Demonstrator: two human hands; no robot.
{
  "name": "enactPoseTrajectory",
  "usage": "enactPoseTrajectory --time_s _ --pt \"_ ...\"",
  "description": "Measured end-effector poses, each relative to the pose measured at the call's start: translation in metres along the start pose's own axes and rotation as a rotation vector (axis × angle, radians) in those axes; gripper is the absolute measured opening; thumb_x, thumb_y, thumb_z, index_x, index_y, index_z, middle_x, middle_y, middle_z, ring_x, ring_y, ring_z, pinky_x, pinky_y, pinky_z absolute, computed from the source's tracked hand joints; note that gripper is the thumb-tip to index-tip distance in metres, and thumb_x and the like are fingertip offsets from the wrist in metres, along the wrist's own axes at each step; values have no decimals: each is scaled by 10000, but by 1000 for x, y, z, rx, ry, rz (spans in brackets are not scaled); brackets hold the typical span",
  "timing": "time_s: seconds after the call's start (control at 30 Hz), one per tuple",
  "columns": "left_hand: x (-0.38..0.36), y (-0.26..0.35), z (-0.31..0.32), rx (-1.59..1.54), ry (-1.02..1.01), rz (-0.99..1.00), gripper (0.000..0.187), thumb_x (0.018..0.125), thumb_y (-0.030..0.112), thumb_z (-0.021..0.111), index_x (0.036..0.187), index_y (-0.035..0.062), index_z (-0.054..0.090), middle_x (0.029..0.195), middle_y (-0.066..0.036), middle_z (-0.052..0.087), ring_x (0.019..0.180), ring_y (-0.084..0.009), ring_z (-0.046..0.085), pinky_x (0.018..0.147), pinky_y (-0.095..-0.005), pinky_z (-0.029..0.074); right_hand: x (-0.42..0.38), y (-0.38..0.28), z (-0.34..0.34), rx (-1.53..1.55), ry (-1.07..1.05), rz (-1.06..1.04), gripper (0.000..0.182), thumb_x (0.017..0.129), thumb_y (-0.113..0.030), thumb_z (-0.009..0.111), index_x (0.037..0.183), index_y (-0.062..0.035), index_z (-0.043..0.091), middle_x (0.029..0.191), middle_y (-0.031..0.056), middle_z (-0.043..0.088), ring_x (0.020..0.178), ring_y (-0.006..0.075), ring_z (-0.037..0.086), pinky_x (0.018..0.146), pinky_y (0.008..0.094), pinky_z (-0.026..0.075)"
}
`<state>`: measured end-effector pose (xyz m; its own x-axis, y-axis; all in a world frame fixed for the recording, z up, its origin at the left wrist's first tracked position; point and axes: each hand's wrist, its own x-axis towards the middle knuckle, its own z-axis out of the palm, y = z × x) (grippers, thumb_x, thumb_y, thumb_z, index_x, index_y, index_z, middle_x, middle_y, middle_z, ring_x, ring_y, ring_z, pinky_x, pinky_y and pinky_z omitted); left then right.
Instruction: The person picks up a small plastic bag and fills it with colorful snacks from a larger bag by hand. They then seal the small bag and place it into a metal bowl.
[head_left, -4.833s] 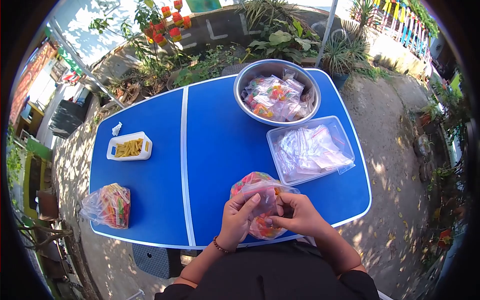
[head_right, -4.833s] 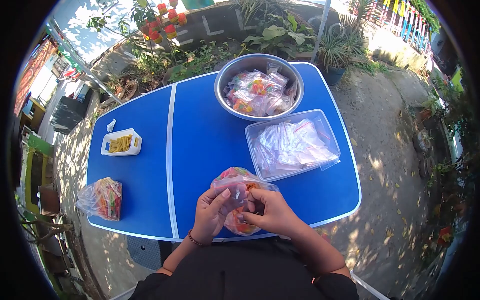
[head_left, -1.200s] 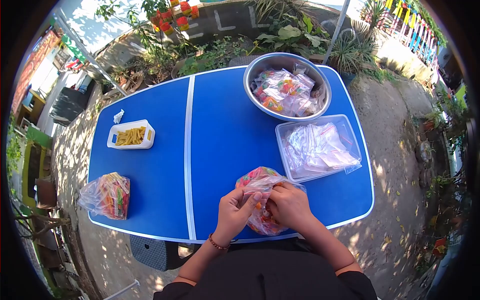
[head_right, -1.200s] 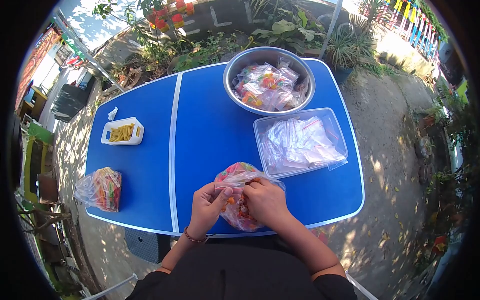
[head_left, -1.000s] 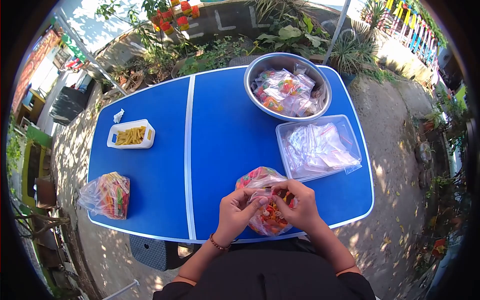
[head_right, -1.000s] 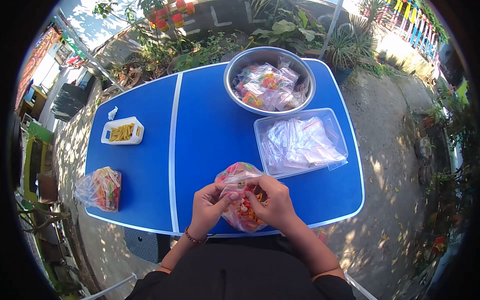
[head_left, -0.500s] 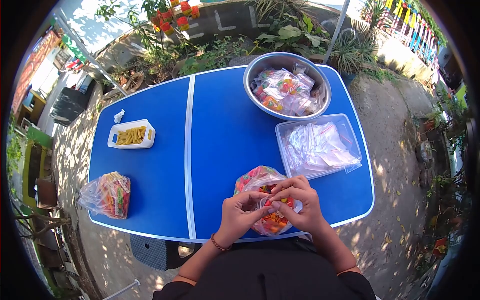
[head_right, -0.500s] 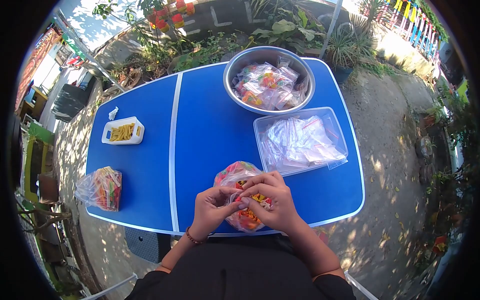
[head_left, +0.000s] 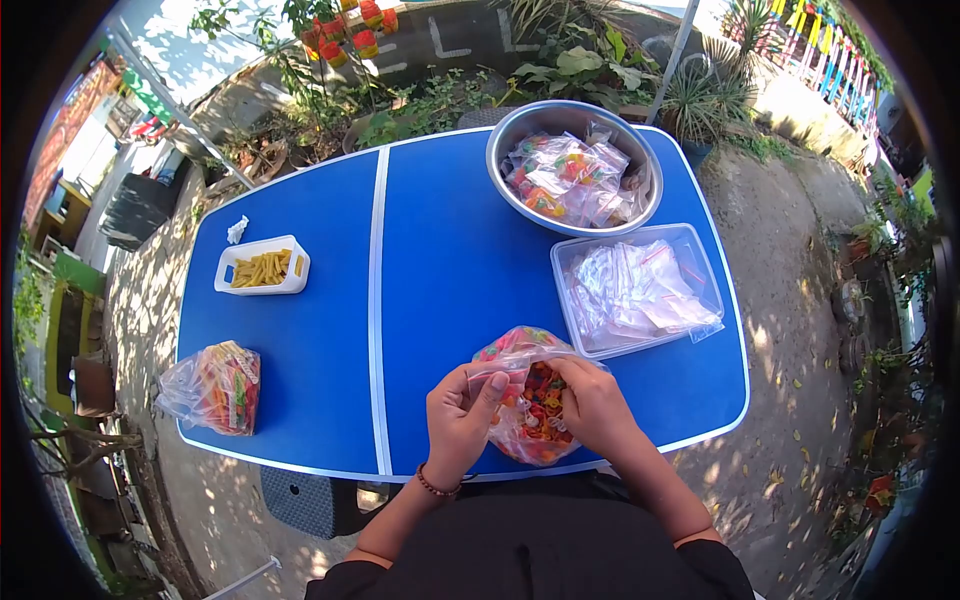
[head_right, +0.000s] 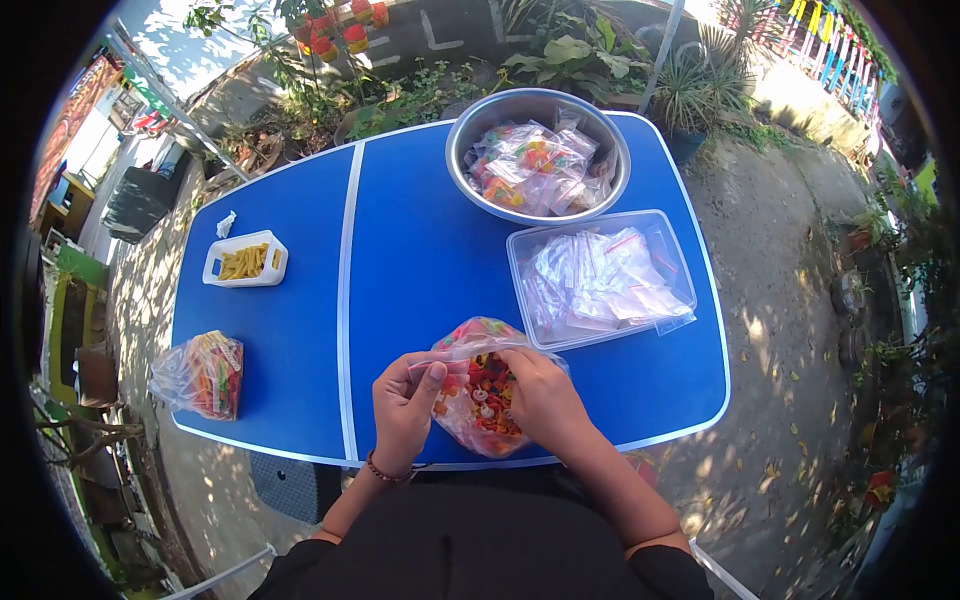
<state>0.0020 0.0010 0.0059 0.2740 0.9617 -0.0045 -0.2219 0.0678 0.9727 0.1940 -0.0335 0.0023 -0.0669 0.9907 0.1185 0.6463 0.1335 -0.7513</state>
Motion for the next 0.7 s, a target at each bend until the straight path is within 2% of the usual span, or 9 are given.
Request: enactPoseTrajectory --time_s 0.13,0.23,0.33,0.43,0.53,0.63,0.7 --pt "0 -3 0 -78 26 32 248 991 188 619 1091 -38 646 998 -131 728 896 -132 695 808 -257 546 6 1 19 -242 69 -123 388 772 35 588 1155 -10 636 1182 192 636 1082 384 613 942 453 484" --pt "1 -5 -1 -73 22 20 246 994 185 614 1092 -38 647 1000 -131 728 901 -134 694 818 -263 548 7 -2 21 -328 3 -156 335 783 -28 638 1118 -33 643 1171 161 634 1062 364 609 941 464 472" --pt "1 -4 -3 -50 30 7 236 999 181 601 1089 -33 644 977 -133 727 901 -166 704 831 -281 548 9 -2 18 -321 -23 -103 291 769 -42 677 1058 -42 651 1103 142 650 999 342 625 898 441 495" --pt "0 -4 -3 -44 29 21 234 999 179 602 1088 -32 646 965 -125 727 891 -152 699 824 -271 546 7 7 17 -240 15 -137 211 772 -51 706 979 -41 665 1010 137 680 923 332 654 823 414 524" --pt "-1 -4 -2 -73 26 5 222 992 168 613 1086 -30 644 959 -124 729 869 -133 690 818 -269 545 2 3 3 -158 -14 -62 180 778 -36 716 955 -22 683 906 146 694 847 337 673 774 382 544" --pt "0 -7 -4 -39 -11 18 212 972 158 643 1081 -24 643 950 -117 730 844 -121 692 752 -252 556 3 -5 -11 23 21 -105 141 802 -70 725 925 -9 694 910 169 693 815 333 679 743 393 546" --pt "-1 0 -4 -24 -31 -74 216 956 153 665 1079 -23 642 954 -121 733 838 -126 701 712 -239 560 3 -7 -16 142 72 -94 136 810 -43 723 936 -1 694 934 162 704 814 287 694 735 353 547"
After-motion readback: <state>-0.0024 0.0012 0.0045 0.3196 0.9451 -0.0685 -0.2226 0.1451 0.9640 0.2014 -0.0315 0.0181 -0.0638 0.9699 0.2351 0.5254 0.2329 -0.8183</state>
